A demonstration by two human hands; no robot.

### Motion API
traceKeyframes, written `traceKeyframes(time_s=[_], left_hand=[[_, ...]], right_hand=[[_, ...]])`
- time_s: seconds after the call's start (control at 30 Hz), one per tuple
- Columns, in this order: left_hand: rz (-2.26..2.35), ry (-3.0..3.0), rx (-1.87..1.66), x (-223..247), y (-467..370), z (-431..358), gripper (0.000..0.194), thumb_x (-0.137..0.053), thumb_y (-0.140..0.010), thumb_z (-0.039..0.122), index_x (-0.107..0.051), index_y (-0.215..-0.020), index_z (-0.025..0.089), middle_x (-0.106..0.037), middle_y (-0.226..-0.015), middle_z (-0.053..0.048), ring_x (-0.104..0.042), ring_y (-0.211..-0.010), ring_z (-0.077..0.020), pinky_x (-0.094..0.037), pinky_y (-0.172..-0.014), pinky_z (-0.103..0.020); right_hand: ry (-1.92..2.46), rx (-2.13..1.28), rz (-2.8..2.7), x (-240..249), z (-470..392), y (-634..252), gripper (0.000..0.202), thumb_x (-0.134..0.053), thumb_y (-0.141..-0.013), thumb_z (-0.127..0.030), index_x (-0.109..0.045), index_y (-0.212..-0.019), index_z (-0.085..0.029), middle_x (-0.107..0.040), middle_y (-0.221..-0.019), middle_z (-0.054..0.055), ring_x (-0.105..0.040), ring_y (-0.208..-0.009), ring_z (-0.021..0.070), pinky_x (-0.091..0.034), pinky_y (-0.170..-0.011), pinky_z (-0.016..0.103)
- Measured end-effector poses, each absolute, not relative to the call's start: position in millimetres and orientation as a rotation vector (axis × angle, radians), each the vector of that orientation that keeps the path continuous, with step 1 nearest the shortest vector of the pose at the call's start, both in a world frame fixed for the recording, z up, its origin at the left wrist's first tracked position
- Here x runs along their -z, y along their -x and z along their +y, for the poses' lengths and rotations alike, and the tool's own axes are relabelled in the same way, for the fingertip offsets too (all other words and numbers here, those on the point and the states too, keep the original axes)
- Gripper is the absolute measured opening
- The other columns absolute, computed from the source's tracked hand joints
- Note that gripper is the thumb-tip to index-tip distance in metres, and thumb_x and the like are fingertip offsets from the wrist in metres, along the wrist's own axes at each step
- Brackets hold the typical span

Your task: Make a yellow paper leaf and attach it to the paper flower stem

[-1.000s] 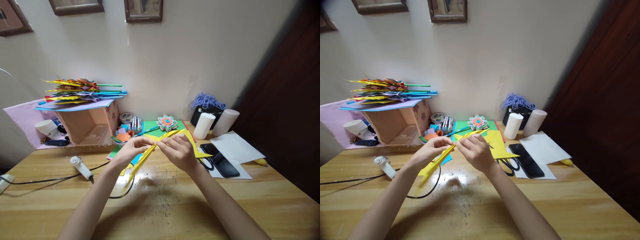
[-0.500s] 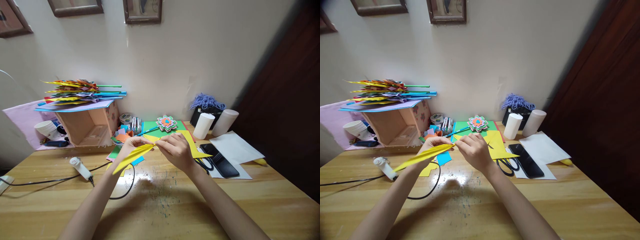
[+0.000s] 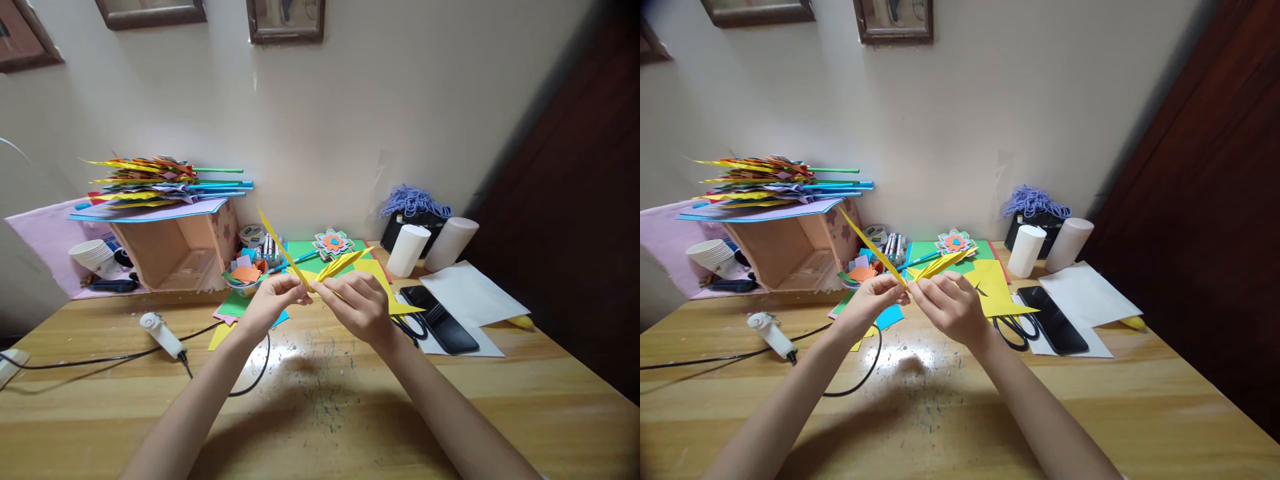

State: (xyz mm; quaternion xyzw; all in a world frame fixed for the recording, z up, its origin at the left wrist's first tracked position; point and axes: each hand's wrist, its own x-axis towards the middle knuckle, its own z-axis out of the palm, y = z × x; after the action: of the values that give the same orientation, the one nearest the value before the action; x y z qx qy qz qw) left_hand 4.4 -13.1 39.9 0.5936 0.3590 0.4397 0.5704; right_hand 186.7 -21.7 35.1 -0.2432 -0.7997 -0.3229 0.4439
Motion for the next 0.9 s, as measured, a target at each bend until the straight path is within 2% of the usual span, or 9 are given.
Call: traceKeyframes(time_s=[0.13, 0.3, 0.37, 0.43, 0.53, 0.6, 0.77, 0.9], left_hand=[[0.767, -1.304, -1.014, -37, -7, -15, 0.024, -0.065, -0.073, 0.037, -0.063, -0.073, 0.013, -0.057, -0.064, -0.001, -0.052, -0.062, -0.0094, -0.042, -0.062, -0.021], [0.618, -1.166, -1.074, -33, -10, -17, 0.020, -0.065, -0.074, 0.033, -0.062, -0.074, 0.013, -0.052, -0.066, 0.000, -0.045, -0.058, -0.0056, -0.038, -0.059, -0.018], [0.575, -1.117, -1.135, -32, -10, -17, 0.017, -0.066, -0.073, 0.030, -0.061, -0.074, 0.014, -0.052, -0.069, 0.001, -0.046, -0.060, -0.0051, -0.039, -0.062, -0.017], [0.562, -1.084, -1.190, -31, -9, -16, 0.017, -0.067, -0.072, 0.030, -0.060, -0.075, 0.015, -0.052, -0.071, 0.001, -0.046, -0.063, -0.0051, -0.039, -0.063, -0.016], [0.557, -1.070, -1.210, -30, -9, -16, 0.020, -0.066, -0.073, 0.034, -0.059, -0.078, 0.016, -0.052, -0.072, 0.001, -0.046, -0.064, -0.0055, -0.039, -0.063, -0.016], [0.545, -1.069, -1.212, -30, -10, -16, 0.021, -0.065, -0.073, 0.035, -0.059, -0.079, 0.016, -0.052, -0.070, 0.002, -0.046, -0.062, -0.0056, -0.038, -0.062, -0.016], [0.520, -1.103, -1.215, -29, -16, -16, 0.020, -0.066, -0.073, 0.035, -0.061, -0.076, 0.016, -0.053, -0.069, 0.002, -0.046, -0.061, -0.0058, -0.039, -0.061, -0.018], [0.567, -1.134, -1.233, -25, -19, -15, 0.019, -0.065, -0.074, 0.034, -0.064, -0.077, 0.015, -0.058, -0.069, 0.000, -0.050, -0.062, -0.0070, -0.042, -0.065, -0.020]], right_hand=[[0.588, 0.724, -1.965, -33, -22, -188, 0.032, -0.056, -0.081, -0.010, -0.060, -0.108, -0.024, -0.069, -0.082, 0.000, -0.059, -0.077, 0.0142, -0.042, -0.074, 0.029], [0.717, 0.482, -1.831, -34, -33, -170, 0.028, -0.057, -0.079, -0.009, -0.060, -0.103, -0.024, -0.070, -0.087, 0.001, -0.061, -0.082, 0.0152, -0.045, -0.074, 0.029], [0.803, 0.209, -1.701, -36, -41, -160, 0.018, -0.058, -0.079, -0.014, -0.060, -0.094, -0.023, -0.069, -0.085, 0.002, -0.061, -0.078, 0.0154, -0.047, -0.071, 0.030], [0.861, -0.209, -1.543, -38, -45, -152, 0.011, -0.061, -0.078, -0.022, -0.057, -0.089, -0.022, -0.067, -0.083, 0.003, -0.062, -0.075, 0.0157, -0.050, -0.069, 0.031], [0.810, -0.851, -1.343, -40, -43, -148, 0.025, -0.065, -0.073, -0.030, -0.053, -0.093, -0.020, -0.066, -0.085, 0.004, -0.064, -0.079, 0.0172, -0.053, -0.070, 0.032], [0.757, -1.098, -1.258, -39, -38, -149, 0.030, -0.067, -0.071, -0.031, -0.053, -0.095, -0.019, -0.066, -0.086, 0.005, -0.064, -0.083, 0.0186, -0.053, -0.074, 0.034], [0.646, -1.306, -1.188, -33, -31, -149, 0.030, -0.069, -0.069, -0.029, -0.059, -0.095, -0.020, -0.066, -0.087, 0.003, -0.063, -0.079, 0.0163, -0.052, -0.078, 0.034], [0.624, -1.211, -1.180, -31, -30, -149, 0.016, -0.070, -0.068, -0.027, -0.061, -0.081, -0.021, -0.063, -0.069, -0.003, -0.060, -0.065, 0.0127, -0.052, -0.069, 0.029]])
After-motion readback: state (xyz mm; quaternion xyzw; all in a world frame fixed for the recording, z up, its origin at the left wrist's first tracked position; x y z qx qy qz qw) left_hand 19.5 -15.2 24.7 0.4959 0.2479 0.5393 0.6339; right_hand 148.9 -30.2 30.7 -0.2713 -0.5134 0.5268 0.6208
